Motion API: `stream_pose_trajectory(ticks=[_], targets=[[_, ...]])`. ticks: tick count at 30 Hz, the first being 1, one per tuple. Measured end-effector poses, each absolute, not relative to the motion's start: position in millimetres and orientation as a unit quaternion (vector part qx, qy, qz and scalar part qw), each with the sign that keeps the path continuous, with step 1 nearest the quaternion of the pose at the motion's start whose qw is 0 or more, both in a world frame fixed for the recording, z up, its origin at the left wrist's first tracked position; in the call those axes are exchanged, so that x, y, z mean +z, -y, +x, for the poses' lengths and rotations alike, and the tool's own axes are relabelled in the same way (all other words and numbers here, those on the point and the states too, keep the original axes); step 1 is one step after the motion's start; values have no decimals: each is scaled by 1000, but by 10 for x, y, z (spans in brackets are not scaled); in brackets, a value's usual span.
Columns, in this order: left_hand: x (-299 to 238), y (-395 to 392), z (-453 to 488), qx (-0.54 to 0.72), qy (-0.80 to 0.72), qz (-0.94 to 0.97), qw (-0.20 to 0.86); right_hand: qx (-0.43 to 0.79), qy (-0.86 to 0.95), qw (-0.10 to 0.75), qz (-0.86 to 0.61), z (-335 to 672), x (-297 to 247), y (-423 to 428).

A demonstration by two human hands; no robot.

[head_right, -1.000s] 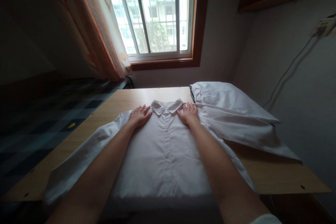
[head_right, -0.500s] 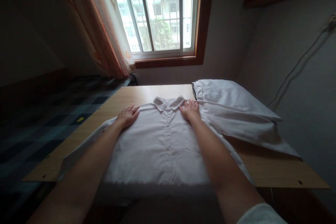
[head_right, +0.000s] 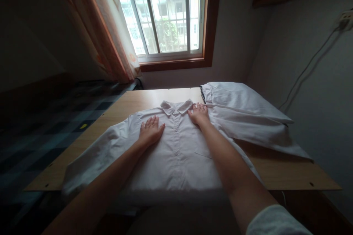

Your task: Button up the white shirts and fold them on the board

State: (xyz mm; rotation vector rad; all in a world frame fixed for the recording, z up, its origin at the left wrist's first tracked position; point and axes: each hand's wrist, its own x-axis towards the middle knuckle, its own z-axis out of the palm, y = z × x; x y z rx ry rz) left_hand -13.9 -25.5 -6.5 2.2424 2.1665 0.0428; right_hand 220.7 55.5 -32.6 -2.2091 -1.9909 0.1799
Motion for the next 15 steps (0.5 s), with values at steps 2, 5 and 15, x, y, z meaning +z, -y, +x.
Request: stream_pose_trajectory(ticks=[2,5,15], targets=[[-60,214,-232,15,-694,720,20,62,667,83,-738,2211,-332,-557],[-27,146,-408,11,-697,716,16,60,666,99,-737,2216,-348,-551],[-38,78,-624,21,-708,706,7,-44,677,209,-704,2237,-245,-360]])
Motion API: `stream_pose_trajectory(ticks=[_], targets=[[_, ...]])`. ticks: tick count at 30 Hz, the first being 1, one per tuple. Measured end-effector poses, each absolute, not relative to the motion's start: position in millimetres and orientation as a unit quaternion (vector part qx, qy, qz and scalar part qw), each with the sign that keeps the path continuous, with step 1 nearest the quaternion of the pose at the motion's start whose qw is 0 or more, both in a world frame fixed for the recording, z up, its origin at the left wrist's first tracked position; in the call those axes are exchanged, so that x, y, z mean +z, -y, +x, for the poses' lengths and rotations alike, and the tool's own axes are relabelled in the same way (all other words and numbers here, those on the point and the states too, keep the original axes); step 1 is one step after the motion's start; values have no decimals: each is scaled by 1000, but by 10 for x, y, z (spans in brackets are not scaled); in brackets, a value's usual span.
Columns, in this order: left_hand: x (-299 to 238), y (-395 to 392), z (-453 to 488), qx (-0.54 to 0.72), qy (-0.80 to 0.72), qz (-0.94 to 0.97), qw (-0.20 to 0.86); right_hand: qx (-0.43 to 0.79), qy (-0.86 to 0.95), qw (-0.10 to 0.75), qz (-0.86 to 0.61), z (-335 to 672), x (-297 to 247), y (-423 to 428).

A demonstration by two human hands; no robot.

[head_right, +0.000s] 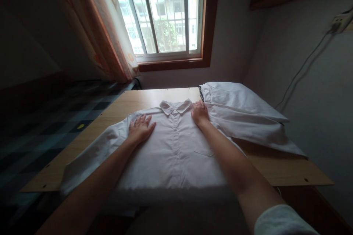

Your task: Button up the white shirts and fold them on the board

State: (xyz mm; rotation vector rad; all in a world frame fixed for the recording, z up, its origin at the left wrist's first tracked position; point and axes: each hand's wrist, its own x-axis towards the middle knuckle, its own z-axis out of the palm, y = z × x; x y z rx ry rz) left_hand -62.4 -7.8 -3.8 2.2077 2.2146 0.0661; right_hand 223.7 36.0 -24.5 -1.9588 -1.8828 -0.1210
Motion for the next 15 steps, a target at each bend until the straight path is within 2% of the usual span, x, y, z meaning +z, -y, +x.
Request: stream_pose_trajectory(ticks=[3,8,15], targets=[[-41,82,-613,22,-708,705,8,-38,701,186,-687,1999,-232,-139],[-24,88,-617,20,-708,706,8,42,748,117,-651,1721,-269,222],[-9,83,-616,14,-708,706,11,76,727,68,-679,2170,-240,254]])
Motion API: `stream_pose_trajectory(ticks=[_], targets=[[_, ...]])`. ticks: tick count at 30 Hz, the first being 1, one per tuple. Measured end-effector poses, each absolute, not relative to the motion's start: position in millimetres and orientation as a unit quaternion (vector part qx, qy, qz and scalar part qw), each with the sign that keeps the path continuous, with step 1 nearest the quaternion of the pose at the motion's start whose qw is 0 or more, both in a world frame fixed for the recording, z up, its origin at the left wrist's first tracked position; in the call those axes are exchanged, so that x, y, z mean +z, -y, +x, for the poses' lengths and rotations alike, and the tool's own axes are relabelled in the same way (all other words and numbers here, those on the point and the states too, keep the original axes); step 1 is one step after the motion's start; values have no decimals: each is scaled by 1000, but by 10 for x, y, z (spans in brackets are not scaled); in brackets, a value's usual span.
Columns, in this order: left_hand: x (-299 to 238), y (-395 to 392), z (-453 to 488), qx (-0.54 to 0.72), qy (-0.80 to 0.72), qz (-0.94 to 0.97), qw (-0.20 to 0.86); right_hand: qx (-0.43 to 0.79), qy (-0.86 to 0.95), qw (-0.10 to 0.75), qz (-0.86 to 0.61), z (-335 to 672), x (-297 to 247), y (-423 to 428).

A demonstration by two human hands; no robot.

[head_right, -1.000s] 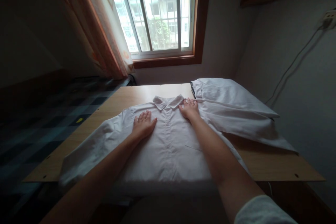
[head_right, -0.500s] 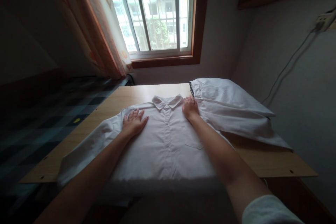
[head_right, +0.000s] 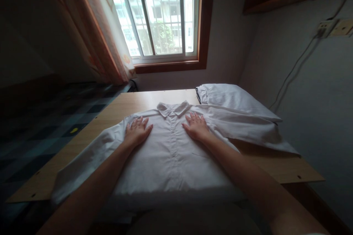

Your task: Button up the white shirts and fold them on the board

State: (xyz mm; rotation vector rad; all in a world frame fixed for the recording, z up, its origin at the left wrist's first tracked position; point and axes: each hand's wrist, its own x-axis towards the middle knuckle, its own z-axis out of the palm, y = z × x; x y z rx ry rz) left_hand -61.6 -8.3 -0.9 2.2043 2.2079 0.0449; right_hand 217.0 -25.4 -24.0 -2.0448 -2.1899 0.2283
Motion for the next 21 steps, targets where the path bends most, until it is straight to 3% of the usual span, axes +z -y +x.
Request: stream_pose_trajectory(ticks=[9,21], targets=[[-6,81,-637,14,-706,708,11,-10,670,74,-739,2429,-279,264],[-8,64,-643,19,-701,712,2,-99,698,127,-697,2373,-238,338]])
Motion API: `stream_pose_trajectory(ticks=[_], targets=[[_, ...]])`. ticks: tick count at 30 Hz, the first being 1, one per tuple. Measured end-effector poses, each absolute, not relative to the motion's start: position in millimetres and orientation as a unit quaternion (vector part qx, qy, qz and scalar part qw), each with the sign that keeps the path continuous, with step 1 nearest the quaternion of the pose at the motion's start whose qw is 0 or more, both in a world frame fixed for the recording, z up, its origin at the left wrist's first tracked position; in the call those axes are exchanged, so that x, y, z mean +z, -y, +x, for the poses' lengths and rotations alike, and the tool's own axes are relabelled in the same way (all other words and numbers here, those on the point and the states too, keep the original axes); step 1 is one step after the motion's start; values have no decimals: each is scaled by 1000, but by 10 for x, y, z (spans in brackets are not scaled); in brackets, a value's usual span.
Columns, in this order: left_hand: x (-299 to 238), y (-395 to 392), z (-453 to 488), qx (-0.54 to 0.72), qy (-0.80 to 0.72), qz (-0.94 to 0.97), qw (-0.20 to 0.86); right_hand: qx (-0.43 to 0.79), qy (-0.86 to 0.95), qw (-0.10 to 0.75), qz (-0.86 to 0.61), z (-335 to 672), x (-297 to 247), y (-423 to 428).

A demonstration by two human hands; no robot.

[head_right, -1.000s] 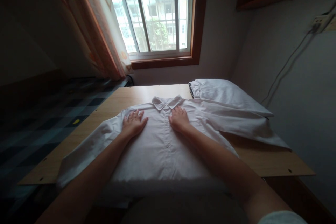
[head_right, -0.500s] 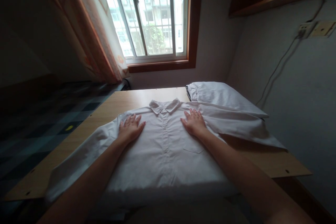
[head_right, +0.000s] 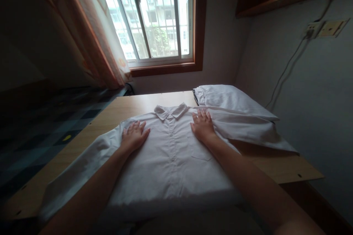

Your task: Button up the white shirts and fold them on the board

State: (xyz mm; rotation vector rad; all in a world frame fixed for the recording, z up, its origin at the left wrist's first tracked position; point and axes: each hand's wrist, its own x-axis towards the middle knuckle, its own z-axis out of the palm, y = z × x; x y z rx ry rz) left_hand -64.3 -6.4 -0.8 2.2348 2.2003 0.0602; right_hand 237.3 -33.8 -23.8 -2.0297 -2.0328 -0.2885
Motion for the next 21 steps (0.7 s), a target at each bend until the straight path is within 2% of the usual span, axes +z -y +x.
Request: stream_pose_trajectory(ticks=[4,8,21], targets=[[-24,61,-639,18,-701,713,1,-25,779,111,-617,2261,-207,410],[-36,48,-637,9,-702,712,10,53,778,87,-619,2217,-212,434],[33,-182,-703,23,-698,716,4,55,778,60,-623,2228,-223,161]])
